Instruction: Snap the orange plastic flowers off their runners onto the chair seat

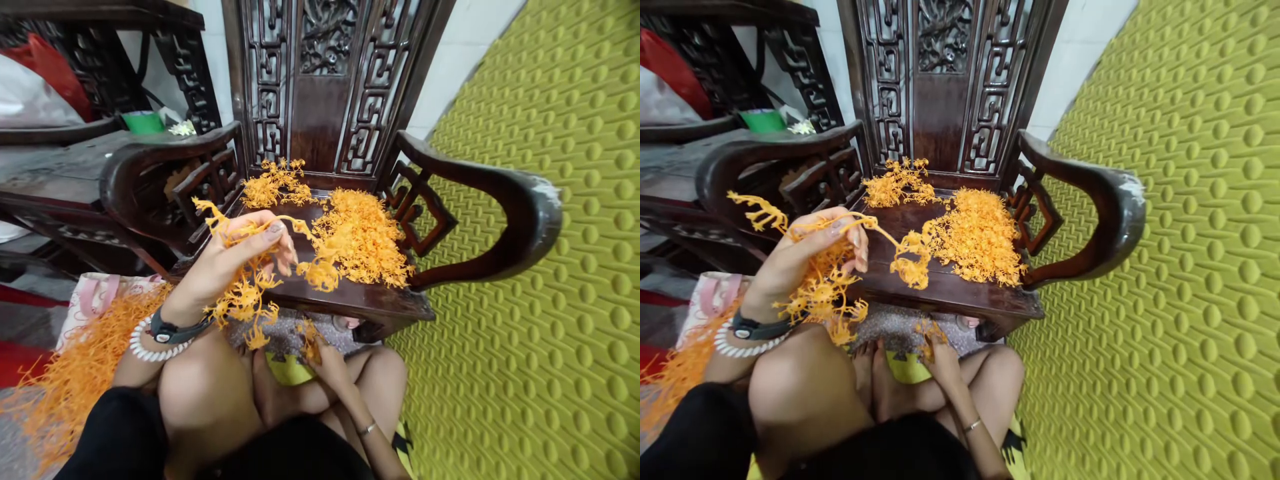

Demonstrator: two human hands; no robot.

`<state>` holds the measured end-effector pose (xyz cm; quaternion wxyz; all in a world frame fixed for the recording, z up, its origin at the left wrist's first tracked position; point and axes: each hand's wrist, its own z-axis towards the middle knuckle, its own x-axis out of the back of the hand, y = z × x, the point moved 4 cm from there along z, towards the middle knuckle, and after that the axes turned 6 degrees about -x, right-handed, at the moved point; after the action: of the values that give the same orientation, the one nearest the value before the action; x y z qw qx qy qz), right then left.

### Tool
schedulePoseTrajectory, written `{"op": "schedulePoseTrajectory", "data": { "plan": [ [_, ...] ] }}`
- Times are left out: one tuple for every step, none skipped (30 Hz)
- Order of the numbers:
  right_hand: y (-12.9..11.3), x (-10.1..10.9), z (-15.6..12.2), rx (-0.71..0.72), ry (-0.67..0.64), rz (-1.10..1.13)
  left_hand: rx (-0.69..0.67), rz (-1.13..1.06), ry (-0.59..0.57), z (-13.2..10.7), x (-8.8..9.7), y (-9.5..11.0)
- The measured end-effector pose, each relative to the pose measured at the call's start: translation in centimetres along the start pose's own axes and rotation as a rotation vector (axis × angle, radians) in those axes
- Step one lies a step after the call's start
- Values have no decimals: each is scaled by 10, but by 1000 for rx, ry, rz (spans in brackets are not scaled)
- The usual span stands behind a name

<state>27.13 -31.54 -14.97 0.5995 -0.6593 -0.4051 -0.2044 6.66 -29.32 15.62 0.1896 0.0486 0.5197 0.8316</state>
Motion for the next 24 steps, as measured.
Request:
{"op": "schedulePoseTrajectory", "data": {
  "plan": [
    [-6, 6, -2, 28, -11, 18, 6, -21, -12, 0, -1, -1],
    [-14, 13, -4, 64, -19, 37, 14, -36, -36, 1, -3, -3],
    [-24, 20, -5, 104, -21, 67, 23, -45, -72, 1, -5, -5],
    [-35, 28, -8, 150, -11, 123, 34, -51, -109, 0, -8, -7],
    [-48, 37, -10, 205, 6, 219, 41, -57, -149, -1, -12, -8],
    [-62, 46, -14, 273, 22, 359, 44, -61, -189, -1, -15, -8],
    [-78, 55, -19, 362, 28, 540, 42, -58, -230, -2, -19, -9],
    [-92, 65, -24, 457, 26, 746, 43, -45, -276, -3, -22, -9],
    [-105, 76, -30, 535, 27, 955, 54, -15, -340, -3, -25, -10],
    [-115, 87, -36, 578, 47, 1142, 75, 36, -418, -4, -28, -11],
    [-121, 98, -40, 576, 99, 1304, 95, 97, -501, -4, -30, -13],
    [-123, 110, -45, 529, 178, 1436, 117, 158, -584, -5, -32, -16],
    [-122, 121, -48, 448, 268, 1535, 131, 209, -667, -5, -33, -18],
    [-119, 132, -51, 358, 365, 1612, 138, 252, -744, -6, -32, -20],
    [-114, 142, -54, 284, 456, 1670, 137, 290, -817, -7, -31, -23],
    [-108, 150, -56, 223, 528, 1709, 131, 326, -888, -8, -30, -25],
    [-102, 157, -57, 176, 587, 1731, 124, 361, -963, -10, -29, -27],
    [-98, 163, -57, 145, 634, 1730, 108, 387, -1029, -12, -28, -29],
    [-94, 166, -57, 127, 665, 1710, 89, 398, -1073, -13, -27, -31],
    [-93, 167, -57, 118, 673, 1680, 92, 386, -1095, -15, -27, -34],
    [-94, 166, -56, 114, 667, 1642, 120, 346, -1090, -16, -28, -38],
    [-96, 164, -55, 118, 658, 1600, 174, 281, -1061, -17, -31, -44],
    [-100, 160, -55, 128, 645, 1559, 241, 198, -1016, -18, -35, -50],
    [-104, 156, -54, 136, 620, 1521, 311, 109, -958, -19, -40, -58]
  ]
}}
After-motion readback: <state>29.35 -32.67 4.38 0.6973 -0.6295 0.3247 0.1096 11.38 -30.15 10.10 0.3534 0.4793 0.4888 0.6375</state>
